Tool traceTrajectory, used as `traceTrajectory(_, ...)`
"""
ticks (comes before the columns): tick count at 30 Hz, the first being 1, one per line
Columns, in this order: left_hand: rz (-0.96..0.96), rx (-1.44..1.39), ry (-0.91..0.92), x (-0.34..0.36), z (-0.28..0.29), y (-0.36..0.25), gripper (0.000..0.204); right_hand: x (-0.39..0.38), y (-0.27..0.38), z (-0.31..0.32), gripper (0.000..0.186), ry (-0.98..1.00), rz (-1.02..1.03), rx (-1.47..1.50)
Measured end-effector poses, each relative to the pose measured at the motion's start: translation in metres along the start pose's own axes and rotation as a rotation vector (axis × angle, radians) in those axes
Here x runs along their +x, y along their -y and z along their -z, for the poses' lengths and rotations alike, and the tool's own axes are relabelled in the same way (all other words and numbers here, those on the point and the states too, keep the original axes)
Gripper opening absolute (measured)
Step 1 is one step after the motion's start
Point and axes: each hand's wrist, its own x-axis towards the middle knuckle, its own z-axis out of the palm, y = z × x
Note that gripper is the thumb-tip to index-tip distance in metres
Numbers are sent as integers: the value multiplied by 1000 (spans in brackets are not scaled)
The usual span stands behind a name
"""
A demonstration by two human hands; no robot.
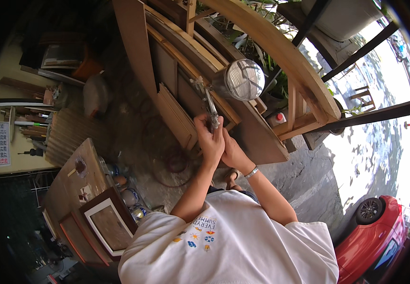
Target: The person retrieves a spray gun, picks up a wooden frame, and places it on a stand. They then spray paint the frame with a handheld spray gun, moving around to cover different sides. After finishing, they place the frame back on the ground.
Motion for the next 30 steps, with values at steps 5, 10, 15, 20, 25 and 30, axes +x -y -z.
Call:
traceTrajectory(5, -51, -88, -48, 19, 34, -39, 34, 27, 35, -32, 52, -17, 122, 20)
traceTrajectory(10, -223, -123, -43, 30, 71, -67, 33, 52, 51, -68, 35, -108, 156, 130)
traceTrajectory(15, -361, 157, 70, 9, 129, -74, 44, 70, 67, -81, 24, -68, 260, 94)
traceTrajectory(20, -542, 144, 134, -14, 202, -50, 45, 77, 93, -72, 27, 97, 289, 62)
traceTrajectory(25, 78, -245, 645, 58, 248, -95, 48, 80, 123, -60, 23, 205, 404, 132)
traceTrajectory(30, -101, -357, 1328, 129, 232, -160, 59, 91, 135, -58, 20, 418, 487, 154)
